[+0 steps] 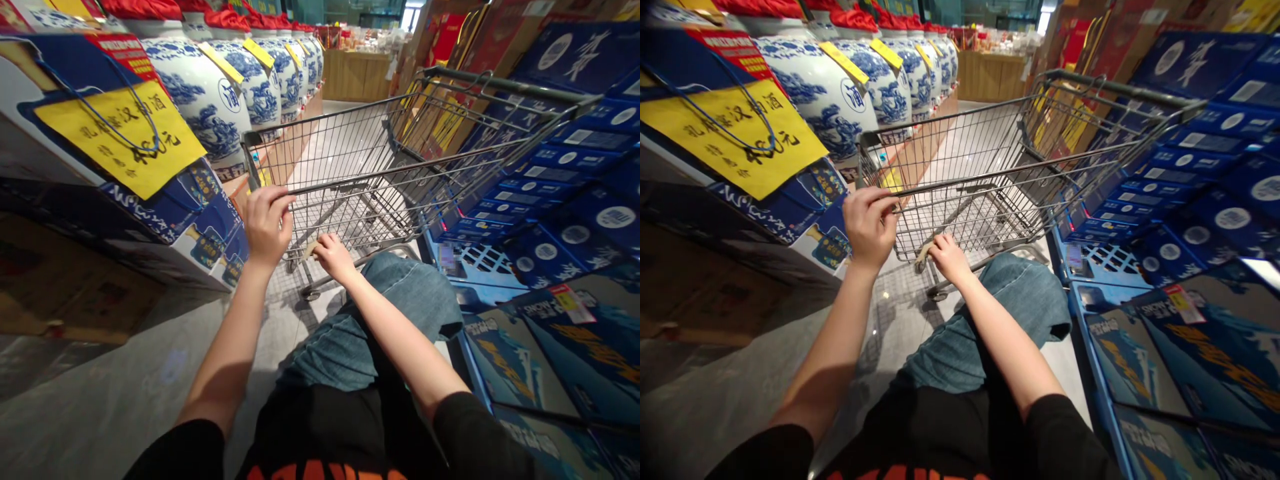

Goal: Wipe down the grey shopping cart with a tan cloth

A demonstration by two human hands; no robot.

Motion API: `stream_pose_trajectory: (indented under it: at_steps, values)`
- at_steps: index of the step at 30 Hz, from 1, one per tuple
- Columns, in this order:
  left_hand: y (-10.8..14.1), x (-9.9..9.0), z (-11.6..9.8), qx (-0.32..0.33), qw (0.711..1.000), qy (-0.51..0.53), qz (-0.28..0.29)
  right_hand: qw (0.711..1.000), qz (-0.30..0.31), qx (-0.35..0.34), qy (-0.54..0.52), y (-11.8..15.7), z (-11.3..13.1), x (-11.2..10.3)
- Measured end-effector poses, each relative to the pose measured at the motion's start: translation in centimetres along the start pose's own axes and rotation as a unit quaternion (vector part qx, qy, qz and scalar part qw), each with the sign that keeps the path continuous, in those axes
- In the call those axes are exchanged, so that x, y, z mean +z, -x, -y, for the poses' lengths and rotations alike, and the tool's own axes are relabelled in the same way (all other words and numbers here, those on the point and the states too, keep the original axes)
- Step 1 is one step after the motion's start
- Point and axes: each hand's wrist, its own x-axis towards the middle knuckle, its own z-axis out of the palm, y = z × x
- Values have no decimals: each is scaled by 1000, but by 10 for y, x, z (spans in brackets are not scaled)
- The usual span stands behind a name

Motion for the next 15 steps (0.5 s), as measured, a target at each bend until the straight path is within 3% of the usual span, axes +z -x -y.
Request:
stream_pose_trajectory:
  at_steps: [2,7,12,15]
  values:
    - [23,9,-8,-3,1000,1,18,1000,-2,2,-10,-1,0,0]
    - [74,36,-13,-58,991,-6,122,994,-91,43,-30,-2,-11,-9]
    - [85,50,-20,-96,980,-25,170,997,6,74,-10,1,-13,-4]
    - [86,53,-20,-119,974,-41,188,997,-36,64,-23,-2,-13,-1]
